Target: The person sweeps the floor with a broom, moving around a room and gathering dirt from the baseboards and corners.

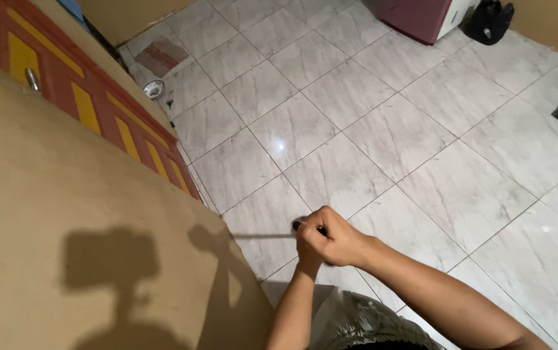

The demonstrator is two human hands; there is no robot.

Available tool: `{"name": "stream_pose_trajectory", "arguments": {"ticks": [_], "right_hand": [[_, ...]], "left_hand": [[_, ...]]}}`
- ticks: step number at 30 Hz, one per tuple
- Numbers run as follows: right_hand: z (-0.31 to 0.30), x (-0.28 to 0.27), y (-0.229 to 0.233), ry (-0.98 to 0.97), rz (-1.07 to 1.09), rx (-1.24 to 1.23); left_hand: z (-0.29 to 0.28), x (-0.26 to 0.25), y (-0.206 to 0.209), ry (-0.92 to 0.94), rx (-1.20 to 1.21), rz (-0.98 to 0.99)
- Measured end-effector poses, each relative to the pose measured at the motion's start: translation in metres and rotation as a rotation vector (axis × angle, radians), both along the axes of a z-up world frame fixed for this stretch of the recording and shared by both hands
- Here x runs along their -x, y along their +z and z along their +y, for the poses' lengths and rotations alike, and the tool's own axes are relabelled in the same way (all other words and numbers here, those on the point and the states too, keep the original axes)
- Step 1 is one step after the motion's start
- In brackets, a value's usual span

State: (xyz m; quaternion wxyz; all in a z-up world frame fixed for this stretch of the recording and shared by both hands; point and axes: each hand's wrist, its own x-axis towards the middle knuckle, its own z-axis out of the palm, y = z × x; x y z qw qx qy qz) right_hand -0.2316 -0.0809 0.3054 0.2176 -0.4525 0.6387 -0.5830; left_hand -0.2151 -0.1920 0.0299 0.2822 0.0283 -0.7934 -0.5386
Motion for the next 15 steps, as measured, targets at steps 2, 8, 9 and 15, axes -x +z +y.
{"name": "stream_pose_trajectory", "arguments": {"ticks": [2,8,9,15], "right_hand": [[-0.001,0.001,0.023,0.003,0.057,0.056],[0.007,0.017,0.043,-0.015,-0.148,0.274],[0.006,0.020,0.037,-0.024,-0.243,0.312],[-0.017,0.038,-0.033,-0.042,-0.405,0.436]], "left_hand": [[0.003,0.007,0.030,0.025,-0.044,-0.086],[-0.020,0.001,0.099,0.114,0.447,-0.198],[-0.025,0.000,0.100,0.116,0.503,-0.363],[-0.065,-0.003,0.064,0.129,0.469,-0.792]]}}
